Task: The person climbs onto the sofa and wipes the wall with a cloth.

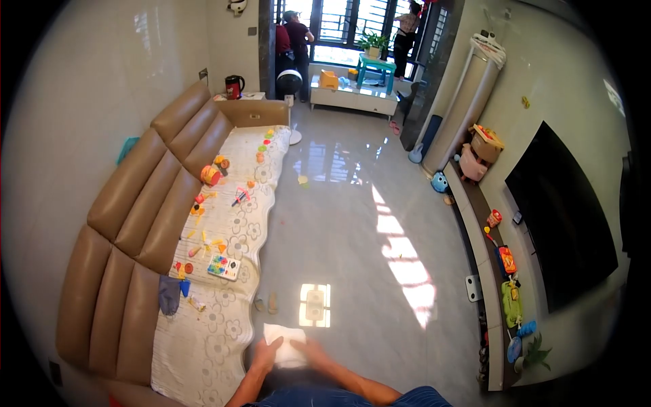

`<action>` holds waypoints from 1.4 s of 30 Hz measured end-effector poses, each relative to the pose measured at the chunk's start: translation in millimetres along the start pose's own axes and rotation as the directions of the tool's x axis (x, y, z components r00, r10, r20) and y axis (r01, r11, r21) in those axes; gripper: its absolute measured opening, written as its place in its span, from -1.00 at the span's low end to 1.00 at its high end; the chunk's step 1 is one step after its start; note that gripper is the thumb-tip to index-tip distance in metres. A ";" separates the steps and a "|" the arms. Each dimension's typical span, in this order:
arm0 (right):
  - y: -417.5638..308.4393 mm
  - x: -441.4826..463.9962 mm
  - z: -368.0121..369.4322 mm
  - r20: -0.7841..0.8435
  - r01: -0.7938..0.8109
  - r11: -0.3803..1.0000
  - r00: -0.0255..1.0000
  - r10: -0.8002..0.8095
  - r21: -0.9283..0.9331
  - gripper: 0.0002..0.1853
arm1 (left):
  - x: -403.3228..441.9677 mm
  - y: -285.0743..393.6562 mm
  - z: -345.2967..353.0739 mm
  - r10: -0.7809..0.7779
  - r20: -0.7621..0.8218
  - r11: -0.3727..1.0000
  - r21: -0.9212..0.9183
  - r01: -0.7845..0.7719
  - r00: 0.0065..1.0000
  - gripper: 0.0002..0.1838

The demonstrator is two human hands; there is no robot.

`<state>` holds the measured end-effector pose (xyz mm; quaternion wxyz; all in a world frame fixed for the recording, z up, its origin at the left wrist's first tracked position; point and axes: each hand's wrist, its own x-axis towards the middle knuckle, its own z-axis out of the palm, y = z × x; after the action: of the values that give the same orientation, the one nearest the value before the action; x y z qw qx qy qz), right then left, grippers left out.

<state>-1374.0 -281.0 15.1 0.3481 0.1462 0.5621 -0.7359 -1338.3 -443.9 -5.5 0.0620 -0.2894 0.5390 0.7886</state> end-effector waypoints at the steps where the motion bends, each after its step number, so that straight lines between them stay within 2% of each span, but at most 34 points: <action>1: -3.7 11.8 -0.7 -0.021 -0.007 1.000 1.000 0.007 -0.023 -0.59 | 11.1 1.1 -1.9 -0.005 -0.014 0.999 0.049 0.006 1.000 -0.62; 6: -72.3 27.9 22.0 -0.115 -0.062 0.974 0.993 0.037 -0.219 -0.62 | 47.5 33.6 2.2 -0.012 0.014 0.990 0.144 0.010 1.000 -0.57; 9: -80.0 59.3 23.4 -0.085 -0.072 0.980 0.995 0.057 -0.186 -0.51 | 73.6 48.7 -2.3 0.006 0.052 0.982 0.186 -0.016 0.999 -0.56; 12: -90.8 74.4 39.1 -0.214 0.018 0.914 0.970 -0.114 -0.406 -0.33 | 82.6 57.4 -12.7 -0.043 0.044 0.979 0.203 0.033 0.998 -0.55; 15: -87.4 100.4 43.9 -0.188 0.104 0.788 0.945 -0.269 -0.606 -0.27 | 106.2 69.3 -17.6 -0.056 0.011 0.982 0.180 0.053 0.998 -0.58; 16: -84.7 105.7 44.0 -0.178 0.122 0.736 0.932 -0.315 -0.666 -0.24 | 113.2 71.6 -19.2 -0.083 0.037 0.992 0.096 0.079 0.996 -0.59; 17: -82.5 112.0 48.7 -0.177 0.138 0.722 0.922 -0.344 -0.678 -0.33 | 115.1 77.3 -20.0 -0.111 0.062 0.994 0.015 0.110 0.992 -0.58; 20: -80.1 138.5 46.6 0.022 0.334 0.563 0.872 -0.488 -0.756 -0.42 | 124.8 91.7 -22.1 -0.147 0.128 0.978 -0.132 0.164 0.981 -0.57; 21: -84.2 143.9 47.6 0.047 0.353 0.547 0.868 -0.495 -0.759 -0.53 | 129.5 93.6 -23.3 -0.151 0.149 0.971 -0.165 0.175 0.977 -0.57; 24: -111.2 151.1 47.6 0.081 0.300 0.542 0.918 -0.389 -0.785 -0.55 | 145.1 94.7 -25.5 -0.178 0.154 0.971 -0.134 0.199 0.972 -0.57; 27: -122.3 162.0 42.9 0.045 0.269 0.642 0.939 -0.342 -0.718 -0.55 | 167.8 88.5 -21.9 -0.202 0.149 0.960 -0.165 0.226 0.968 -0.58; 31: -132.1 194.6 25.5 0.078 0.215 0.669 0.970 -0.230 -0.711 -0.52 | 200.9 87.9 -7.4 -0.207 0.080 0.955 -0.201 0.219 0.975 -0.62; 34: -117.9 250.6 -5.5 0.202 0.297 0.445 0.947 -0.249 -0.845 -0.52 | 223.9 99.5 16.2 -0.150 0.006 0.965 -0.219 0.147 0.989 -0.66; 36: -135.0 266.9 -11.6 0.270 0.430 0.256 0.832 -0.484 -0.866 -0.56 | 241.0 106.2 34.0 -0.105 -0.056 0.974 -0.206 0.092 0.993 -0.65; 38: -163.0 274.7 -19.6 0.344 0.526 0.079 0.655 -0.673 -0.847 -0.59 | 256.3 112.0 53.3 -0.086 -0.106 0.982 -0.177 0.067 0.991 -0.64; 41: -212.7 277.9 -26.6 0.346 0.517 0.406 0.837 -0.424 -0.754 -0.62 | 270.4 134.0 85.3 -0.057 -0.164 0.997 -0.066 0.047 0.985 -0.63; 42: -218.5 284.0 -31.2 0.353 0.526 0.425 0.836 -0.421 -0.737 -0.62 | 272.6 143.8 97.2 -0.025 -0.180 1.000 -0.001 0.025 0.983 -0.61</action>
<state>-1730.4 -323.4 -8.8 0.1855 -0.2360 0.8305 -0.4692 -1660.0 -475.4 -6.7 0.0229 -0.3664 0.5391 0.7581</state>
